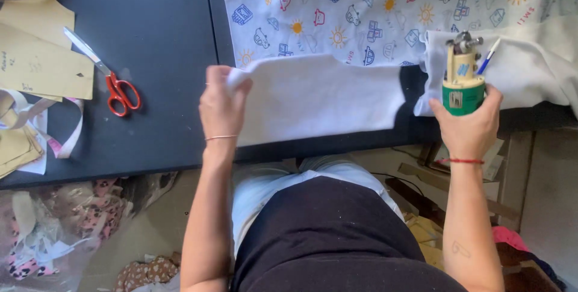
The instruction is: The person uses a paper pattern to trace a shape onto a piece of white fabric with a blue pen. They then use a green electric rotary cutter to cut the fabric along the traced lines. The person repeats this process, folding the fabric and cutting multiple layers.
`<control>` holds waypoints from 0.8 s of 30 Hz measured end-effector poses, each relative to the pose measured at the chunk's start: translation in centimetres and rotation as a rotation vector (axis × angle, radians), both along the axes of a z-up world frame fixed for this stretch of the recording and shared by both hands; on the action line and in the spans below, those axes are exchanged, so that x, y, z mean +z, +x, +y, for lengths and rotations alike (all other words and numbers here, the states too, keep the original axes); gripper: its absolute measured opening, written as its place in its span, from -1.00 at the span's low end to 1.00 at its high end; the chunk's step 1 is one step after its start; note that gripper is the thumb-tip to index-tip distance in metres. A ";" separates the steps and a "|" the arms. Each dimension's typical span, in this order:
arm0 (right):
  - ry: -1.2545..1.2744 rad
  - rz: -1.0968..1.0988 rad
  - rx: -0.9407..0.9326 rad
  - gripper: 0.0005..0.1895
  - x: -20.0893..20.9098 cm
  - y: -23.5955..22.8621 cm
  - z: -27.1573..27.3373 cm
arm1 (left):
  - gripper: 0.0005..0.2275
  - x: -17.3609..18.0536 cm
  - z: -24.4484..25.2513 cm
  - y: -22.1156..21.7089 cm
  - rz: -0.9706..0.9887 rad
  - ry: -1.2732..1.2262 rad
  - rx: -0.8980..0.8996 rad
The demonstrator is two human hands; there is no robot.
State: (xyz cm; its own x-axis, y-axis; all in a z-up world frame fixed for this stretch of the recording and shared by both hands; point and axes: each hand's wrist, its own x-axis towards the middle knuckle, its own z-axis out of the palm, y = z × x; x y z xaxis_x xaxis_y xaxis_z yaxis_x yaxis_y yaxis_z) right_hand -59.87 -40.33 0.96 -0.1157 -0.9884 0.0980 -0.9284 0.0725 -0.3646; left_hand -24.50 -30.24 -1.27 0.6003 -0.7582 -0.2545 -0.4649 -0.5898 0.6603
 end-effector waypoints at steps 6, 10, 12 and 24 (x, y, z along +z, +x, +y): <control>-0.188 0.205 0.198 -0.16 -3.9 1.9 -5.0 | -0.76 0.7 0.5 6.5 -0.165 -0.108 0.067; -0.201 0.331 0.197 -0.14 -5.3 3.1 -5.2 | -0.82 -2.8 1.1 8.9 -0.339 -0.187 -0.065; -0.204 0.341 0.193 -0.19 -4.7 4.0 -4.4 | -0.82 -3.0 1.2 9.1 -0.292 -0.209 -0.036; -0.041 -0.342 0.545 -0.74 -5.7 13.4 -2.3 | -0.78 -4.6 -0.1 12.2 -0.298 -0.324 0.028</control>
State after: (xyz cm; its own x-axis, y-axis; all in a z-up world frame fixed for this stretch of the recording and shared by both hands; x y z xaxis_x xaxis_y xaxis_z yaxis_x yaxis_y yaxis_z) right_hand -46.45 -42.60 -4.74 0.3709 -0.9103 0.1838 -0.6588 -0.3974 -0.6388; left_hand -12.30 -30.33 -5.90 0.6330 -0.7526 0.1814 -0.6500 -0.3895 0.6525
